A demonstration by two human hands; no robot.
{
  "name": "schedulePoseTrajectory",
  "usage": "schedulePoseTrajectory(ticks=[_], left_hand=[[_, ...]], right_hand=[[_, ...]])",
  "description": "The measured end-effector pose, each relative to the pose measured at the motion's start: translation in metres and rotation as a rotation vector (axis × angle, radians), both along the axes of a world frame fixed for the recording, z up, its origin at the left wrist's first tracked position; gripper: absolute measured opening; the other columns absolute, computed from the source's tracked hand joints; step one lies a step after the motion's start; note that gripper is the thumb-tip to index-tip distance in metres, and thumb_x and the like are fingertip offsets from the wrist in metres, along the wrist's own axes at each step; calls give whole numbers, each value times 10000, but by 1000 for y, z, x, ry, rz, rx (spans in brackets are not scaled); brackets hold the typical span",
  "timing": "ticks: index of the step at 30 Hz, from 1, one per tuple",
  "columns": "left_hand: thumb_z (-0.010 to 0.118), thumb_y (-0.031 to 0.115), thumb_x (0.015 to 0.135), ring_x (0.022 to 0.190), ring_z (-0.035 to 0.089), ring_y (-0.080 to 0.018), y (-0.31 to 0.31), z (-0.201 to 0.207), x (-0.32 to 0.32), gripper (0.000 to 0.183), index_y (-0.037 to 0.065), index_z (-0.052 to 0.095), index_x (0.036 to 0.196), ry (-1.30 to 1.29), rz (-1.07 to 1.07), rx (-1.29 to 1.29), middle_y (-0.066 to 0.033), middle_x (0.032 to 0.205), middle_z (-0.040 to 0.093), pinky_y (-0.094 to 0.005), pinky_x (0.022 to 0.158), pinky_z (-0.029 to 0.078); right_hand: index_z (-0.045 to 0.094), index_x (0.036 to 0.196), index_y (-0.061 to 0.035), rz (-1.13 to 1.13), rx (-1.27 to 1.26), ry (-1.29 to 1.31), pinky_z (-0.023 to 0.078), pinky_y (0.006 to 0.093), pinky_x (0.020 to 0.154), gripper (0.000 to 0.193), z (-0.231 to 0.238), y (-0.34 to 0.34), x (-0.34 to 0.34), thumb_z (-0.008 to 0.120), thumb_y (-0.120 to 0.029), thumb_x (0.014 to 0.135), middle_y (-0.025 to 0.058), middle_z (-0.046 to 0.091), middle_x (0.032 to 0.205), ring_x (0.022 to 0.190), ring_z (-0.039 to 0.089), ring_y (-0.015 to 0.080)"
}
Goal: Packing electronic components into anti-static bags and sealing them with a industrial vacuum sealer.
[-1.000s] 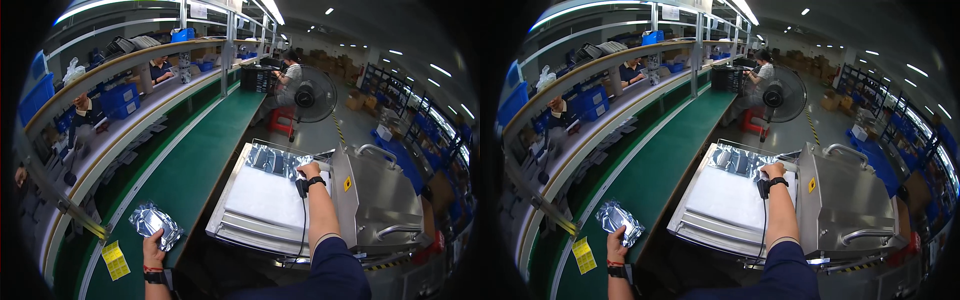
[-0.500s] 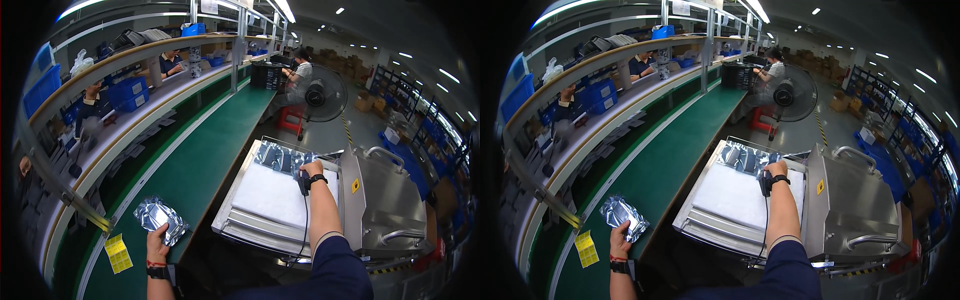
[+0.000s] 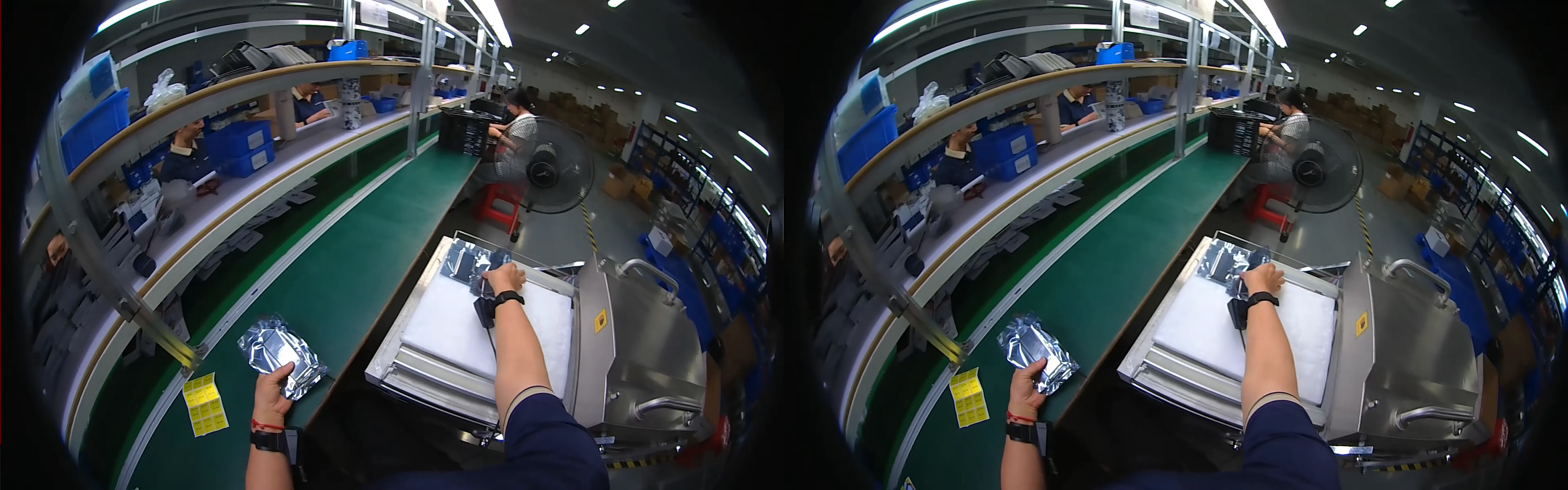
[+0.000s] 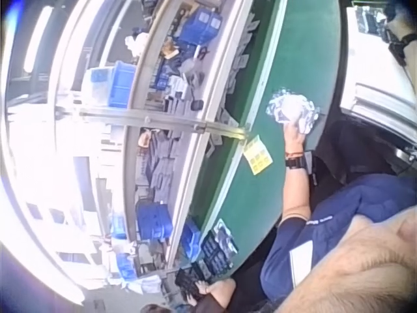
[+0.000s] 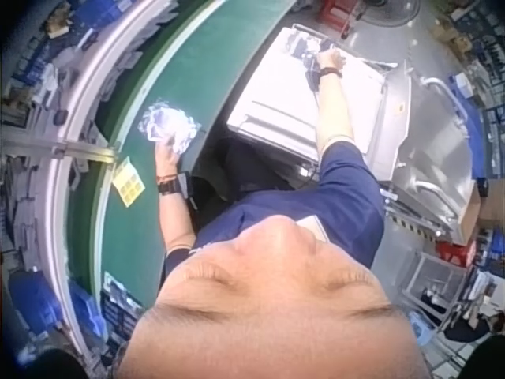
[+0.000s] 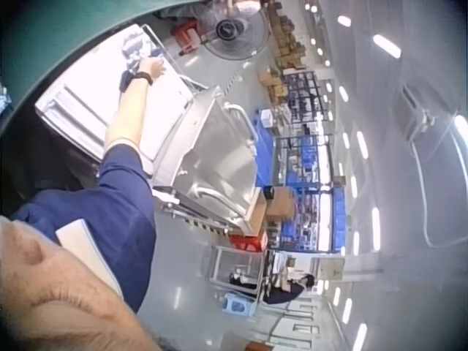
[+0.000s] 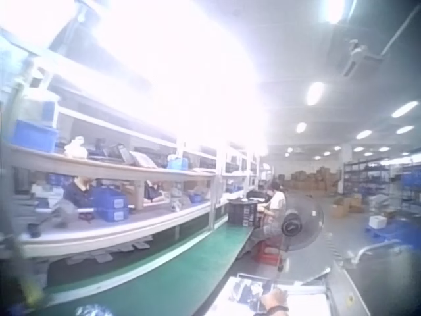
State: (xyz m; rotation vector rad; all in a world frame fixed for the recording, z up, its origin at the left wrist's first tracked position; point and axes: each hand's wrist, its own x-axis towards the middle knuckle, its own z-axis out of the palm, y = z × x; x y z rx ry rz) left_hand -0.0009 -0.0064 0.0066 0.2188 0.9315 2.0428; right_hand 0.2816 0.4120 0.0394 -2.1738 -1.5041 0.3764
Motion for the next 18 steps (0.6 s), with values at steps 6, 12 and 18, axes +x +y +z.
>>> schedulePoseTrajectory(ticks=[6,12,18], left_hand=[[552,-118,756,982,603,-318,3,9,3,436,-31,486,1179,-1,-25,-6,-173,1094,588,-459,878,501],[561,-104,761,956,614,-304,4,16,6,396,-28,512,1146,-4,-34,-7,-160,1057,603,-448,859,511],[569,-123,753,944,617,-296,2,2,0,420,-22,504,1156,-36,-4,-29,-152,1049,606,-445,852,514]], right_hand=[[523,1144,34,144,-69,31,428,373,961,704,3,15,9,832,-279,594,175,539,1202,1172,470,323],[562,1186,-94,79,-267,67,334,396,1014,617,15,23,-1,759,-307,641,165,458,1298,1214,409,319],[553,1187,-93,-16,-290,-33,384,383,986,673,19,11,-21,802,-340,613,147,402,1316,1183,429,300]])
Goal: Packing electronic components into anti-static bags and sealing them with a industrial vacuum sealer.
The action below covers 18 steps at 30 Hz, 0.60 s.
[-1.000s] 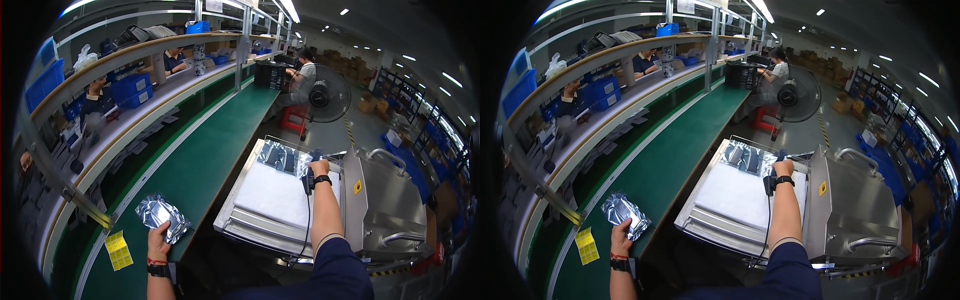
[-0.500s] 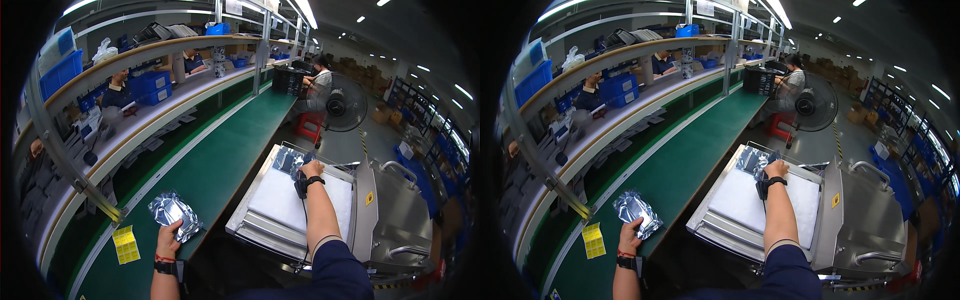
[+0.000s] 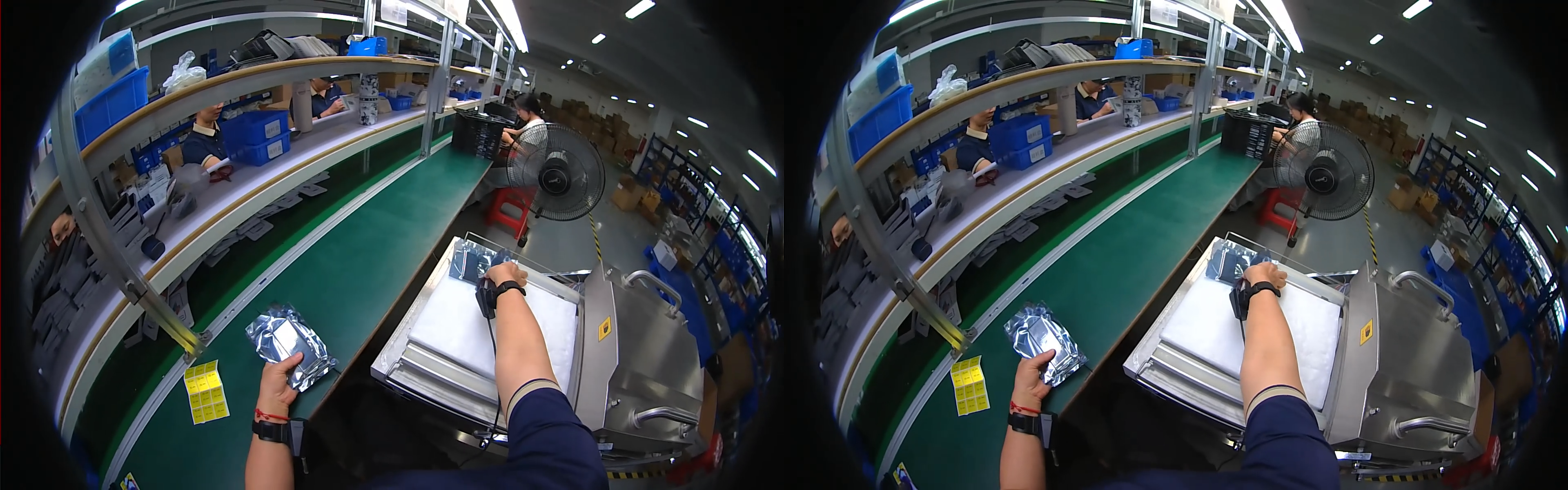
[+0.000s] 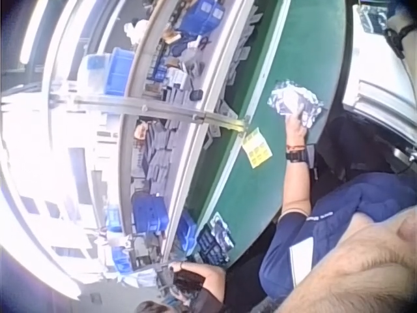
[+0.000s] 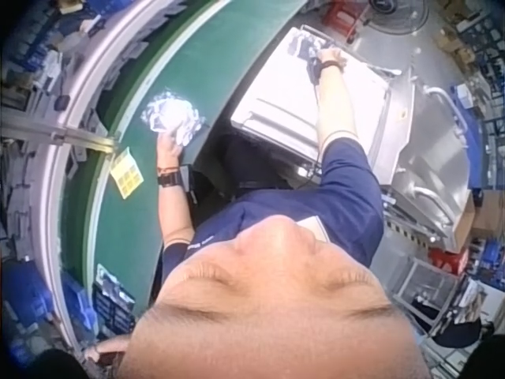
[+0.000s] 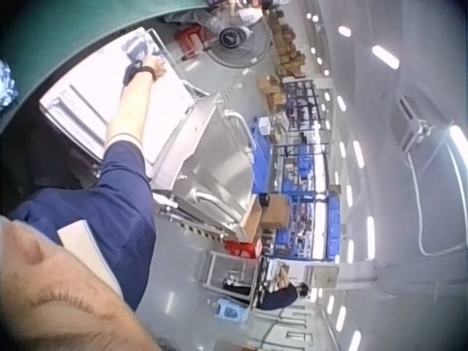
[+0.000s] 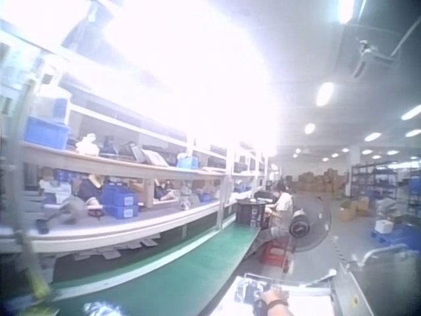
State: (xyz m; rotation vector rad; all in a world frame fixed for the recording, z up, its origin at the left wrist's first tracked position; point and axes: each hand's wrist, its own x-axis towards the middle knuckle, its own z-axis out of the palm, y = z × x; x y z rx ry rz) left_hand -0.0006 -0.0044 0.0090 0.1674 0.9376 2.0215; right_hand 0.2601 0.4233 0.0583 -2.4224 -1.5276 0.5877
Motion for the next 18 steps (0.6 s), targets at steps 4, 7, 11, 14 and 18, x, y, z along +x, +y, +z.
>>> schedulePoseTrajectory(ticks=[4,7,11,14,18], left_hand=[[575,-128,743,932,620,-290,1,1,2,412,-19,515,1137,7,15,16,-146,1036,610,-440,843,517],[585,-126,736,928,621,-287,3,-1,1,409,-17,523,1125,3,4,11,-143,1033,611,-431,838,519],[602,-121,724,924,622,-283,8,3,0,417,-16,528,1120,4,8,-6,-139,1027,613,-420,833,520],[607,-127,719,922,622,-284,4,6,-4,421,-18,531,1118,0,17,-12,-140,1021,615,-423,833,521],[614,-130,719,903,632,-274,-8,10,-2,375,-30,568,1078,-10,48,-26,-142,1002,628,-407,808,534]], right_hand=[[438,1240,-33,6,94,84,435,342,948,770,-9,2,8,816,-253,606,177,493,1229,1157,480,288],[337,1193,34,-6,221,314,461,343,912,804,-18,10,21,833,-125,581,240,576,1107,1037,583,321],[425,1110,70,-103,495,420,476,355,873,730,-10,17,35,849,-135,551,254,588,1079,996,597,346],[628,895,75,23,557,708,495,359,764,464,-9,25,7,837,-159,555,220,647,950,858,640,330],[626,816,62,212,394,675,494,347,718,363,-63,61,-54,777,-186,599,187,656,865,759,643,292]])
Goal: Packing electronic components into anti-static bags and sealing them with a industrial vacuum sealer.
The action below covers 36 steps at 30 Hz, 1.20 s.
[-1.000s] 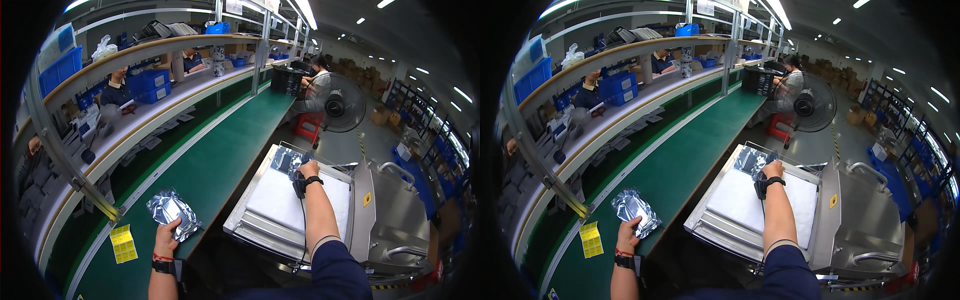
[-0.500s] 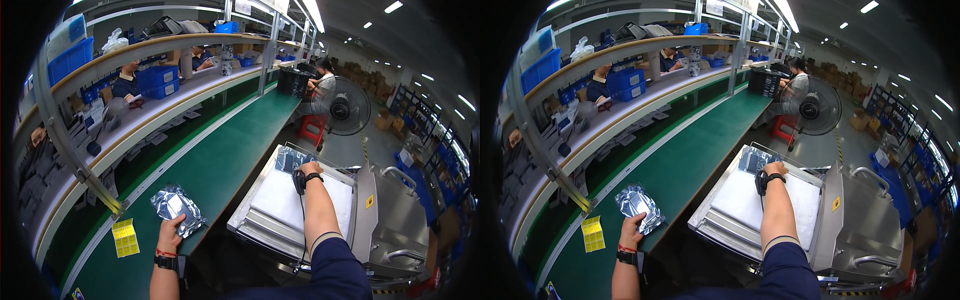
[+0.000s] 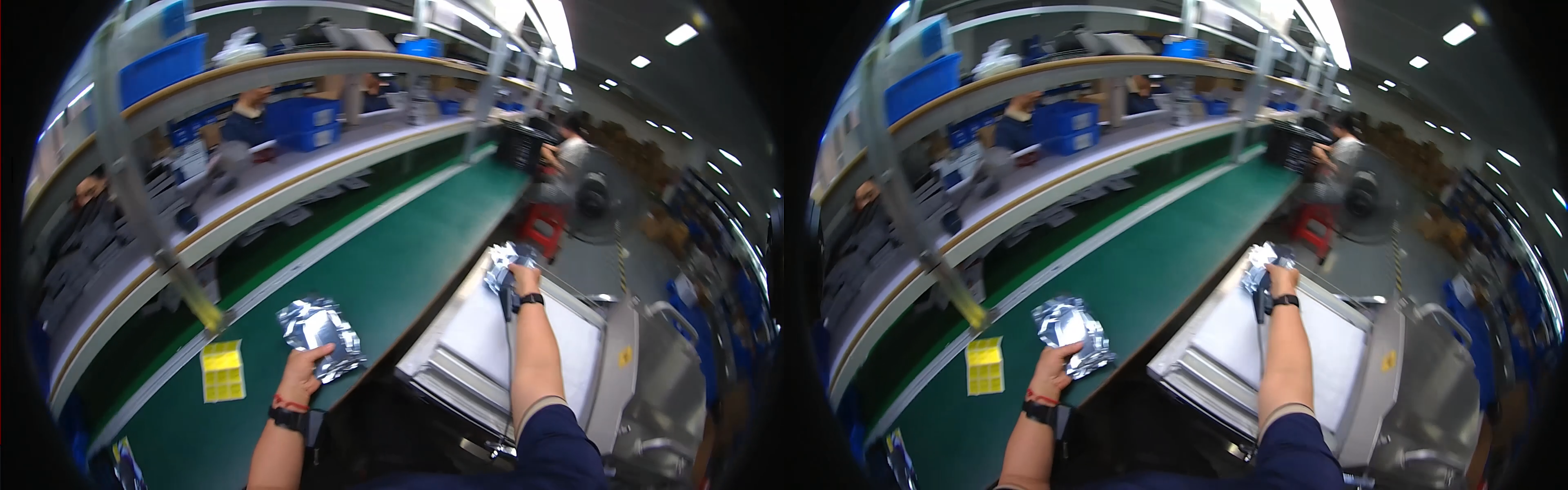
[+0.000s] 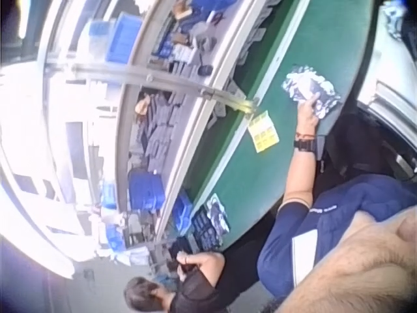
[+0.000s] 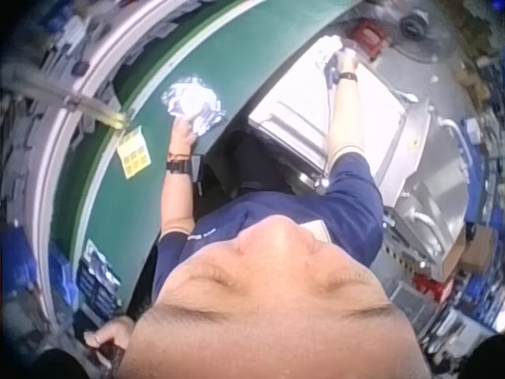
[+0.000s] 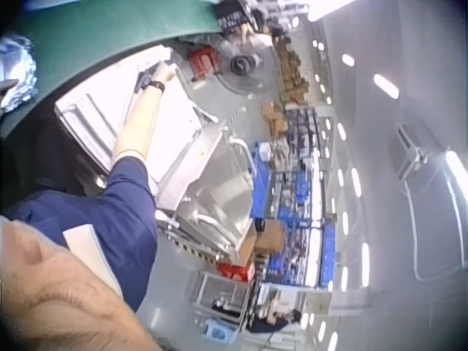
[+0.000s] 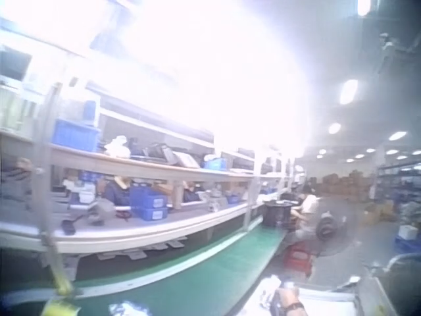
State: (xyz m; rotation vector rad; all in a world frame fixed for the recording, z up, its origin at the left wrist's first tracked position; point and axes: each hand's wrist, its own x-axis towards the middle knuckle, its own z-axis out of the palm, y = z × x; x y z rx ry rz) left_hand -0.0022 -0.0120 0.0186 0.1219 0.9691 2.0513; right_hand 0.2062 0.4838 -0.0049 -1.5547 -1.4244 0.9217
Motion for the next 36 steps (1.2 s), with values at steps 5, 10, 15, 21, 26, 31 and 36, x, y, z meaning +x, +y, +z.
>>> schedulePoseTrajectory(ticks=[5,10,15,21,26,31,36], left_hand=[[633,-95,736,933,624,-232,14,-1,6,374,-18,576,1097,42,-110,56,-117,1051,624,-360,840,521],[635,-98,729,923,627,-241,18,-9,2,393,-18,551,1105,11,-111,77,-122,1041,620,-372,820,524],[639,-98,728,896,637,-244,14,-15,4,392,-19,554,1103,0,-100,16,-128,1025,629,-372,807,529],[595,-109,739,858,652,-266,14,-2,3,322,-32,581,1051,-70,-62,129,-144,967,648,-432,761,555],[574,-61,768,841,654,-268,14,-6,0,265,-36,595,1031,-46,-77,60,-147,952,648,-429,742,560],[566,-11,786,828,653,-261,5,-6,6,232,-27,596,1015,-46,-111,45,-135,946,648,-423,758,550],[534,272,907,1026,586,-232,-8,-4,14,390,41,481,1216,-141,-164,510,-105,1144,581,-365,887,485]], right_hand=[[702,904,-135,252,303,-1160,504,421,748,251,2,-4,28,576,-335,821,122,660,948,910,631,267],[689,892,-13,89,54,-552,489,373,792,397,7,20,27,750,-249,579,168,672,937,852,645,310],[631,827,64,338,28,-26,491,311,631,216,-1,9,12,694,37,622,93,635,808,684,595,180],[554,1005,34,307,312,177,504,311,693,383,22,-16,8,714,22,657,100,627,921,762,612,195],[538,1043,2,791,31,564,510,304,712,372,105,-170,-35,719,-9,717,87,622,923,781,615,175],[496,1079,-3,1069,-154,535,499,297,759,467,103,-333,-92,750,-13,686,91,603,982,846,589,164],[467,1081,-4,1056,248,491,445,313,859,498,48,-392,-123,762,-60,684,123,492,1069,980,522,187]])
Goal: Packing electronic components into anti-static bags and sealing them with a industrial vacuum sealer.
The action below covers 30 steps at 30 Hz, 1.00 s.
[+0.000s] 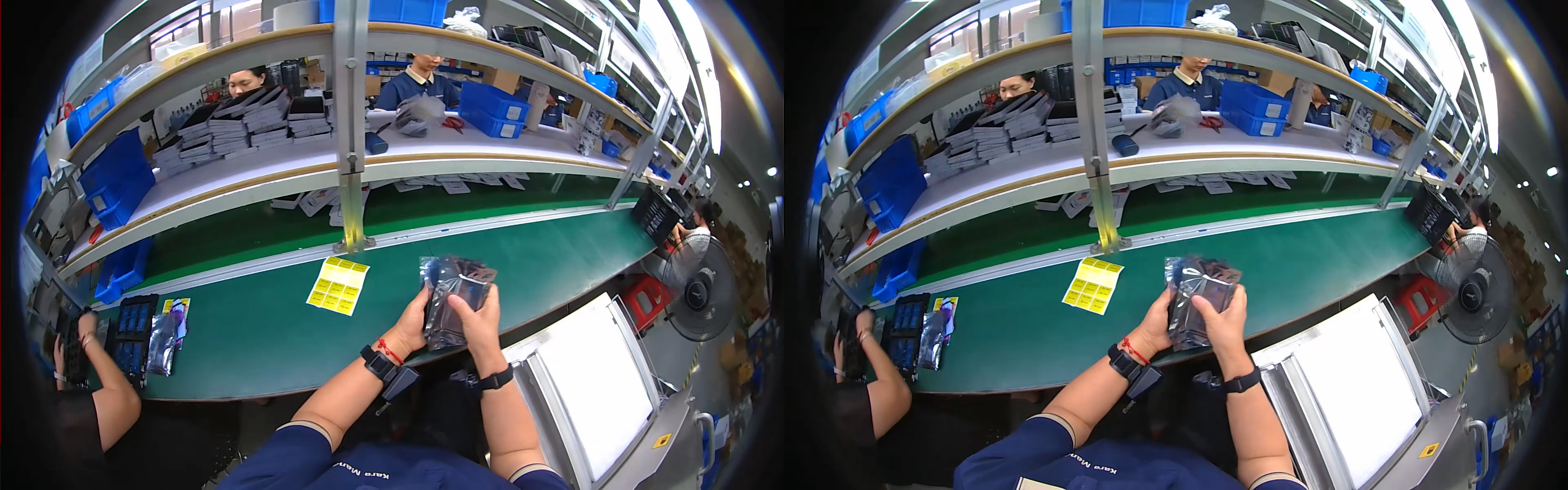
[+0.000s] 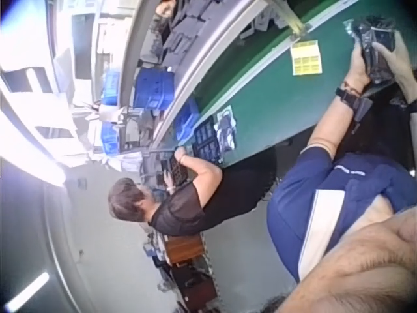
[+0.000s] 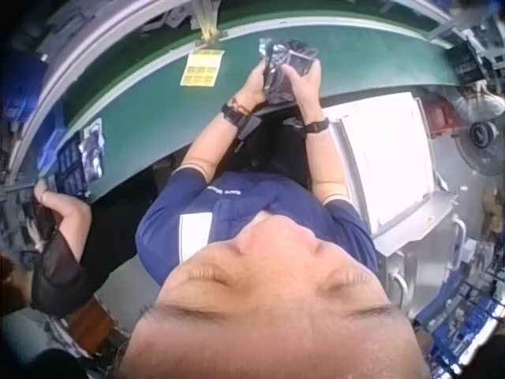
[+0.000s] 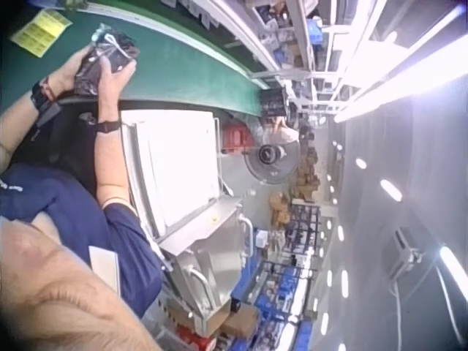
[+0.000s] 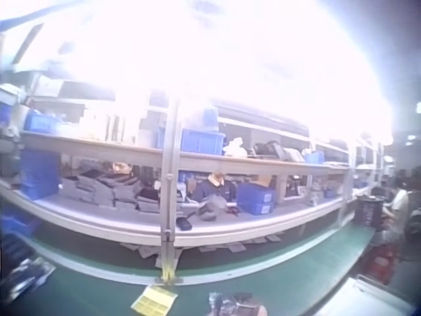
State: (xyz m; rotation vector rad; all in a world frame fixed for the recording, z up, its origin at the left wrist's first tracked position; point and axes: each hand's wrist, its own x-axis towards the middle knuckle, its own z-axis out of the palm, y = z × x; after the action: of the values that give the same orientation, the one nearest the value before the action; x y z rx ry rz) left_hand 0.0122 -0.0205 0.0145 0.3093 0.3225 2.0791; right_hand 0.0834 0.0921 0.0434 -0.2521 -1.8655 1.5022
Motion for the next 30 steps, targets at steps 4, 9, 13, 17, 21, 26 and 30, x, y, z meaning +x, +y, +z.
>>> schedulePoseTrajectory(ticks=[4,9,13,17,21,26,30], left_hand=[[753,287,742,1106,506,-160,-32,15,2,675,57,415,1279,479,211,-210,-60,1220,512,-320,921,440],[789,63,633,1093,494,-150,-66,42,-24,756,40,403,1283,1196,247,-482,-53,1208,519,-303,938,412],[745,27,639,1063,499,-146,-73,13,-33,697,43,424,1258,1241,325,-554,-64,1174,529,-293,929,408],[712,10,637,1076,491,-146,-77,7,-31,757,29,343,1298,1247,366,-569,-79,1183,520,-295,939,402],[729,30,664,1095,495,-147,-74,3,-27,642,25,440,1237,1137,498,-563,-72,1191,522,-295,939,403],[739,98,721,1034,544,-157,-65,27,-13,537,22,487,1189,977,484,-546,-68,1146,563,-292,914,426],[762,116,723,836,615,-158,-65,28,-7,385,0,580,1041,569,513,-664,-72,957,635,-300,731,518]], right_hand=[[455,1128,6,-7,176,64,395,353,927,566,-3,-23,-13,773,-94,670,145,415,1106,1052,466,241],[187,1338,-57,487,-165,183,497,276,803,846,17,-46,-11,710,75,686,126,566,1039,920,600,188],[-22,1426,-123,365,49,210,489,327,849,1108,-14,-47,-19,726,101,641,142,521,1121,1001,573,214],[8,1418,-69,393,79,232,471,318,860,1065,-21,-50,-17,738,64,654,139,510,1142,1006,569,218],[130,1367,-4,524,37,-8,463,309,866,889,-39,-30,-23,720,24,703,130,507,1148,1030,559,210],[265,1287,11,544,-84,61,429,300,922,703,-35,-28,-32,694,3,731,117,488,1195,1093,515,180],[296,1283,16,699,-140,-6,397,320,963,688,-18,-31,-32,703,-20,729,109,487,1200,1104,495,175]])
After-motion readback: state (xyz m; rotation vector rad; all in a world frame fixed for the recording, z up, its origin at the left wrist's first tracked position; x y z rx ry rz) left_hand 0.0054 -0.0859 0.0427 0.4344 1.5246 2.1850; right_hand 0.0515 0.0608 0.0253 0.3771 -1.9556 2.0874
